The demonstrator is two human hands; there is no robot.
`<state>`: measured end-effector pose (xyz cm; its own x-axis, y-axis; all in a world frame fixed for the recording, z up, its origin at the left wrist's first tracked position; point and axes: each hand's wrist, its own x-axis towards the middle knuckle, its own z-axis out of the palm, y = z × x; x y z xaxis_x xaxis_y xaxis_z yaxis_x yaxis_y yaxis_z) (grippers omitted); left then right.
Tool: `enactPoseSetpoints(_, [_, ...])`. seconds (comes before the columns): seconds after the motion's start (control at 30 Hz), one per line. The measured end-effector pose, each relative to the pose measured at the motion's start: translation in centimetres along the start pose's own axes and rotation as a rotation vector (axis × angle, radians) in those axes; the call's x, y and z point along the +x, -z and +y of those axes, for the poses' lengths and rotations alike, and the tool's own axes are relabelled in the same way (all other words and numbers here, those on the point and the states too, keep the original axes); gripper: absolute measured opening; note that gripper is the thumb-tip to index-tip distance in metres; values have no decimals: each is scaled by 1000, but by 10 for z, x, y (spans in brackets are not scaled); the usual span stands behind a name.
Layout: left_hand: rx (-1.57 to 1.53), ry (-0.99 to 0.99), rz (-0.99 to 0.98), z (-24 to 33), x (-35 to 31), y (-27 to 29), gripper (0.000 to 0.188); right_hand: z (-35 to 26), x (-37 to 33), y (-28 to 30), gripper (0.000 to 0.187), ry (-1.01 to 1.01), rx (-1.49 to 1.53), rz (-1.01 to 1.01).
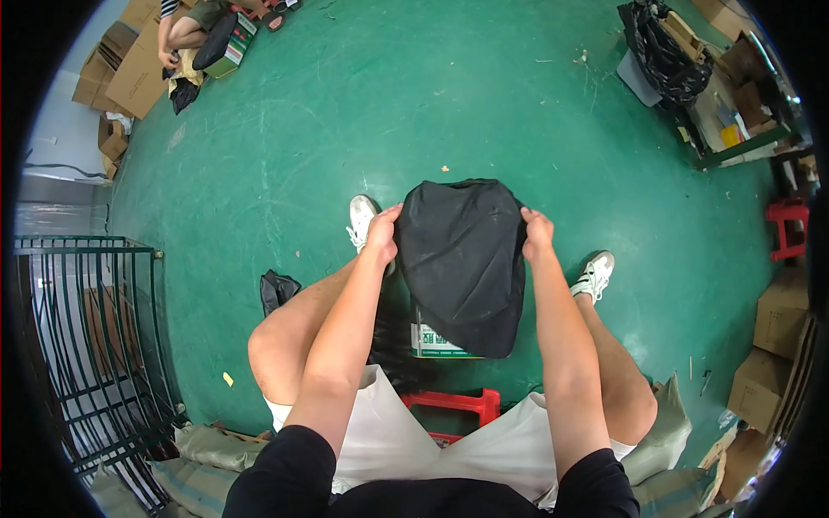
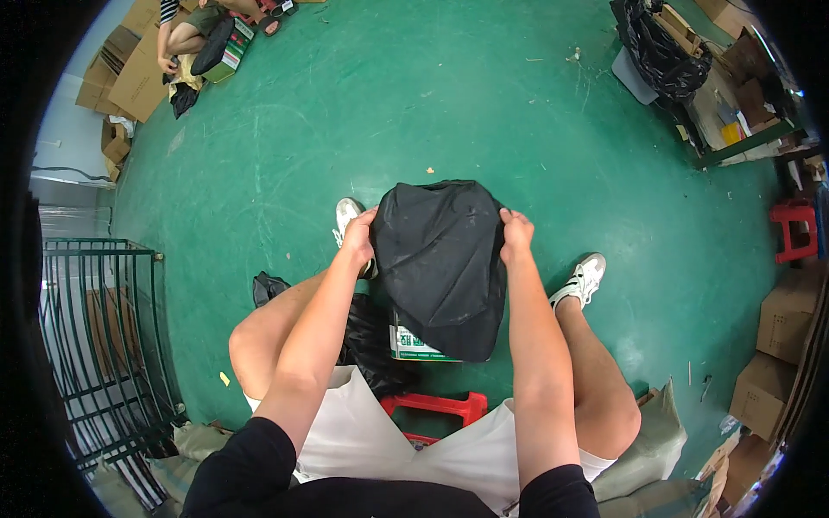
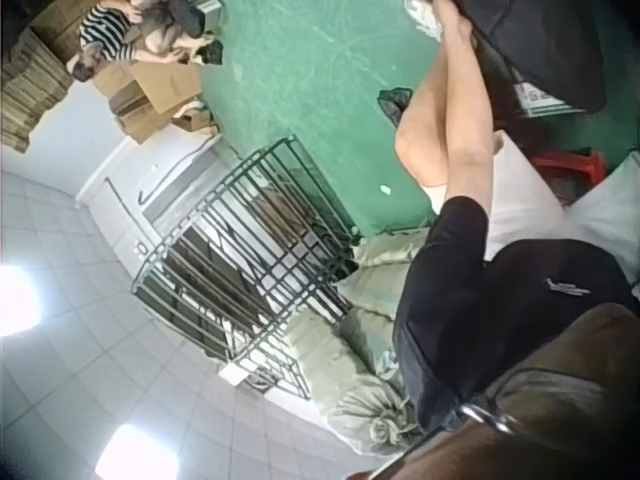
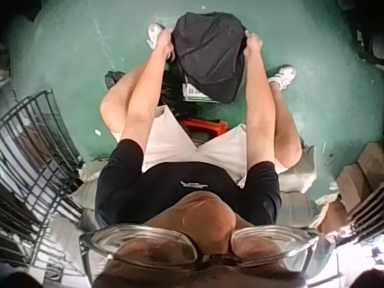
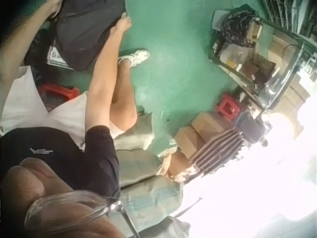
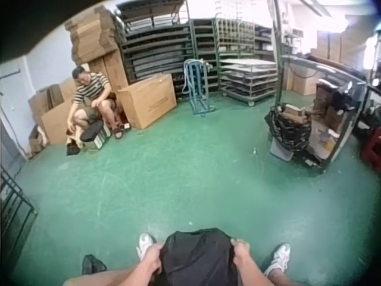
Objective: Fitting black fabric covers over padded seat cushions or stool tops.
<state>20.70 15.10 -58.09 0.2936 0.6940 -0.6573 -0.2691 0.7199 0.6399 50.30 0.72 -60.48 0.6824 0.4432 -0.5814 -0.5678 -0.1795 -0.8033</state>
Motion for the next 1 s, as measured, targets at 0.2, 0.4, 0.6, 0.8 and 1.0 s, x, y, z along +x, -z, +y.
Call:
enactPoseSetpoints(0.2, [172, -49, -92, -3, -66, -23, 12, 5, 11, 23, 12, -134, -285, -42])
enactPoseSetpoints(0.4, [-482, 125, -547, 18, -100, -39, 18, -31, -32, 39, 17, -167, 402, -489])
enactPoseSetpoints(0.6, [-213, 459, -852, 47, -107, -66, 76, -101, -60, 32, 17, -166, 401, -849])
enactPoseSetpoints(0.8, [-313, 125, -787, 28, -119, -91, 51, -122, -71, 15, 17, -176, 309, -861])
enactPoseSetpoints(1.0, [-521, 185, -624, 35, -76, -57, 40, -99, -62, 5, 13, -105, 88, -653])
